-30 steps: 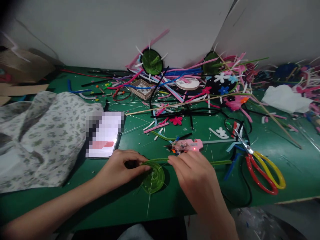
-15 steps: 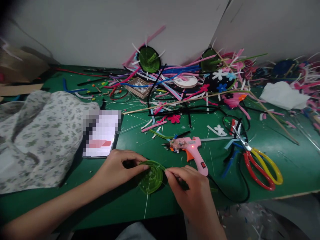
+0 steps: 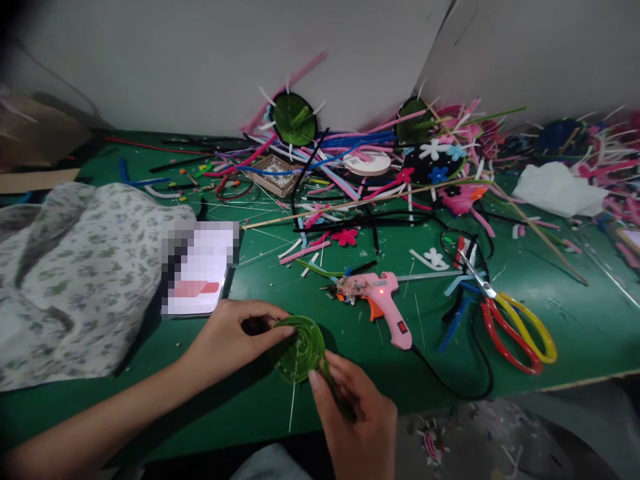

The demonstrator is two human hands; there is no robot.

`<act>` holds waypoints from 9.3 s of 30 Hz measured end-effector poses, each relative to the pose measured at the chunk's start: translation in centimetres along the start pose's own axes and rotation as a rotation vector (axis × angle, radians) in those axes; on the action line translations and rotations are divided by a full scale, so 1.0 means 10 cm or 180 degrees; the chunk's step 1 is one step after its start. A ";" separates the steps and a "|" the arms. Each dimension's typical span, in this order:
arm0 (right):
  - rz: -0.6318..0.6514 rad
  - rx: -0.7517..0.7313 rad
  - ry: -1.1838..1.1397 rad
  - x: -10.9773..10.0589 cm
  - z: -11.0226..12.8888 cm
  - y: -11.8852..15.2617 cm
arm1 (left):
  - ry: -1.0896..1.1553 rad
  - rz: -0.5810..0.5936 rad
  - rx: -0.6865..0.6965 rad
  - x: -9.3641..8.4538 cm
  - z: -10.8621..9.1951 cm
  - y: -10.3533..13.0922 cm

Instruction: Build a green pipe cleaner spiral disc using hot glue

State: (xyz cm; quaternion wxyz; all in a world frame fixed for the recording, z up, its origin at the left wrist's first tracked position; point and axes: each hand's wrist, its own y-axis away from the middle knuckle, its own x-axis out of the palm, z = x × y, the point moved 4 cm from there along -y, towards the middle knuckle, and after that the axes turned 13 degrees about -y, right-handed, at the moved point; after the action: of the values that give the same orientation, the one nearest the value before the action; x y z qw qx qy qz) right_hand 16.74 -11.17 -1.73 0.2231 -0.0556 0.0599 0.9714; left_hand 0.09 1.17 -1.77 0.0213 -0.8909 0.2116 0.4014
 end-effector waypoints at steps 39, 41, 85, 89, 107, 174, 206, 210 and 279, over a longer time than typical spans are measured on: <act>0.3015 -0.1234 0.2428 0.53 0.71 -0.74 | 0.0064 0.0885 0.0614 -0.07 -0.10 -0.01; 0.3121 -0.1328 0.2403 0.51 0.71 -0.72 | 0.0067 0.0871 0.0601 -0.07 -0.10 -0.01; -0.0872 -0.1576 0.2390 -0.55 0.25 -0.54 | 0.0832 0.0710 -0.0098 -0.03 0.01 -0.07; -0.0880 -0.1574 0.2381 -0.53 0.25 -0.54 | 0.0839 0.0692 -0.0098 -0.03 0.02 -0.07; -0.0872 -0.1530 0.2409 -0.52 0.23 -0.56 | 0.0888 0.0663 -0.0068 -0.03 0.02 -0.06; -0.0894 -0.1441 0.2230 -0.57 0.22 -0.51 | 0.0824 0.0736 -0.0077 -0.01 0.03 -0.07; -0.1023 -0.1148 0.1917 -0.65 0.18 -0.49 | 0.0560 0.0638 0.0038 0.01 0.02 -0.03; -0.0994 -0.1171 0.1960 -0.65 0.18 -0.49 | 0.0620 0.0608 -0.0017 0.01 0.03 -0.04; 0.0647 -0.1933 0.1726 -0.12 0.47 -0.25 | 0.0270 0.0581 0.0210 -0.03 -0.05 -0.04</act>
State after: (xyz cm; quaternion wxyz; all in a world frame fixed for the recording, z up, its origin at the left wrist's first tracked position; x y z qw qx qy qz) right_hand 18.55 -8.83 2.85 0.0757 -0.3663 -0.1674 0.9122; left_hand 0.45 1.49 -1.25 0.0050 -0.8829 0.3057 0.3565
